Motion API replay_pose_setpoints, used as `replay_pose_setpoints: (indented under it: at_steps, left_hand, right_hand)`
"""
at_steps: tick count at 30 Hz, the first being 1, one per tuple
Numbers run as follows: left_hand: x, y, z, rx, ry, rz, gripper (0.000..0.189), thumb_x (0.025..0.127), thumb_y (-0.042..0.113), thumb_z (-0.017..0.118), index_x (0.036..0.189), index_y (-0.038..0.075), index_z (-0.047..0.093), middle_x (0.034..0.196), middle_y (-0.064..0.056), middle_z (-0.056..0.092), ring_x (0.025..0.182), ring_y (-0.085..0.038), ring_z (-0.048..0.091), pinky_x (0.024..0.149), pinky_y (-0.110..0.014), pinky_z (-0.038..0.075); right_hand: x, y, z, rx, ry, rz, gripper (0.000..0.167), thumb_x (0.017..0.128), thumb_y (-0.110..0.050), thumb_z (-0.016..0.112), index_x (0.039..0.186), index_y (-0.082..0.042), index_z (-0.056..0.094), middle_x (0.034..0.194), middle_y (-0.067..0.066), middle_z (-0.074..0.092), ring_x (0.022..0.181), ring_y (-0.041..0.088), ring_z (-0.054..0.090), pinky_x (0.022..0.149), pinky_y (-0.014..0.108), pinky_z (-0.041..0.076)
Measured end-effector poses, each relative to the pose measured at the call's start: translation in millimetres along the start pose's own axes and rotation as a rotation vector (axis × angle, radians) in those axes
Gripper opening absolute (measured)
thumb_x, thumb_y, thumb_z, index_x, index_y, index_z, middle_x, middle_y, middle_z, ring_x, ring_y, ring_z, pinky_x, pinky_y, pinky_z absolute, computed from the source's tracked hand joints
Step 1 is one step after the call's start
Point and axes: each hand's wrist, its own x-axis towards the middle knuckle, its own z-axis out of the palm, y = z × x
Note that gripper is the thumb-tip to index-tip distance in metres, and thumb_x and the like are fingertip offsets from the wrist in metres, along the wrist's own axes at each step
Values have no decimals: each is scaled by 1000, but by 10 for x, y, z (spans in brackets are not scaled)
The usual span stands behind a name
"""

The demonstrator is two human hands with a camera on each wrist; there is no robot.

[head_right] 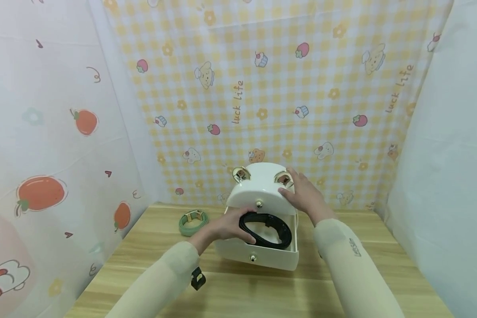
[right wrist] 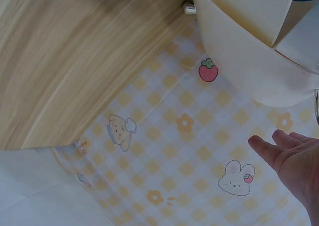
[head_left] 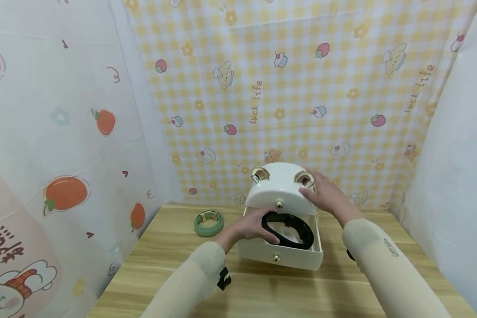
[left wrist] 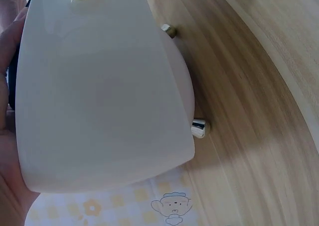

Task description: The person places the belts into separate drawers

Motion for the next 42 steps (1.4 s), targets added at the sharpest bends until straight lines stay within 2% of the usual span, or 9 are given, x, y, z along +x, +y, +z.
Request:
replay_pose_setpoints:
  at_steps: [6, 15, 19, 22, 28, 32, 36, 39, 42]
  left_hand:
    - [61, -13, 64, 40, -42, 3, 77, 71, 22, 92, 136, 12, 52, 127, 1, 59, 119, -15, 53, 103, -28, 40]
    - [106, 46, 87, 91, -85, -35, 82, 73, 19, 90, 141, 4, 47, 132, -6, 58, 122, -17, 52, 106, -28, 38]
    - [81, 83, 47, 97, -109, -73, 85, 77, 21, 87, 147, 2, 42, 145, -11, 50, 133, -25, 46, 110, -32, 35]
    - [48, 105, -15, 98, -113, -95, 85, 80, 23, 84, 150, 4, 40, 152, -10, 43, 139, -28, 40, 113, -36, 32]
    - [-64, 123, -127, 64, -105, -77, 77, 85, 28, 80, 150, 9, 42, 151, -7, 45, 137, -29, 41, 111, -41, 36]
    - [-186, 143, -172, -56, -63, -71, 71, 89, 25, 75, 149, 7, 43, 148, -13, 47, 135, -30, 43, 109, -43, 38]
    - [-280, 185, -203, -183, 47, -58, 68, 91, 28, 73, 147, 5, 44, 143, -16, 50, 130, -30, 47, 106, -44, 41]
    - [-335, 230, -207, -223, 130, -61, 67, 91, 30, 73, 147, 6, 44, 141, -17, 51, 127, -32, 50, 104, -47, 42]
    - [-386, 268, -191, -238, 178, -71, 66, 92, 30, 72, 147, 6, 44, 140, -15, 53, 126, -33, 51, 103, -49, 43]
  right_hand:
    - [-38, 38, 5, -30, -2, 7, 77, 100, -39, 56, 156, -1, 19, 153, 33, 28, 137, 51, 29, 109, 65, 25]
    - [-70, 49, -32, -27, 5, 17, 77, 101, -41, 55, 156, -1, 18, 154, 33, 26, 139, 51, 27, 110, 65, 24]
    - [-75, 38, -48, -28, -1, 27, 78, 101, -42, 54, 156, -2, 18, 154, 32, 25, 139, 51, 27, 110, 65, 24]
    - [-69, 29, -55, -28, 3, 29, 78, 101, -43, 54, 157, -3, 17, 154, 32, 25, 139, 51, 27, 109, 66, 25]
    - [-46, 27, -24, -9, -2, 30, 76, 101, -41, 55, 157, -5, 19, 154, 30, 28, 137, 51, 30, 108, 67, 26]
    - [-34, 15, 18, 2, -4, 24, 73, 100, -39, 56, 156, -7, 22, 152, 30, 32, 136, 51, 33, 107, 68, 28]
    - [-37, 3, 19, -9, 3, 22, 73, 100, -39, 56, 155, -5, 22, 153, 30, 30, 136, 51, 32, 107, 68, 27]
    - [-34, 1, 10, -17, 3, 19, 75, 100, -40, 55, 156, -4, 21, 153, 31, 29, 137, 51, 31, 108, 67, 27]
    - [-30, 1, 10, -17, 4, 17, 75, 100, -40, 55, 156, -4, 20, 154, 31, 28, 137, 51, 30, 108, 67, 26]
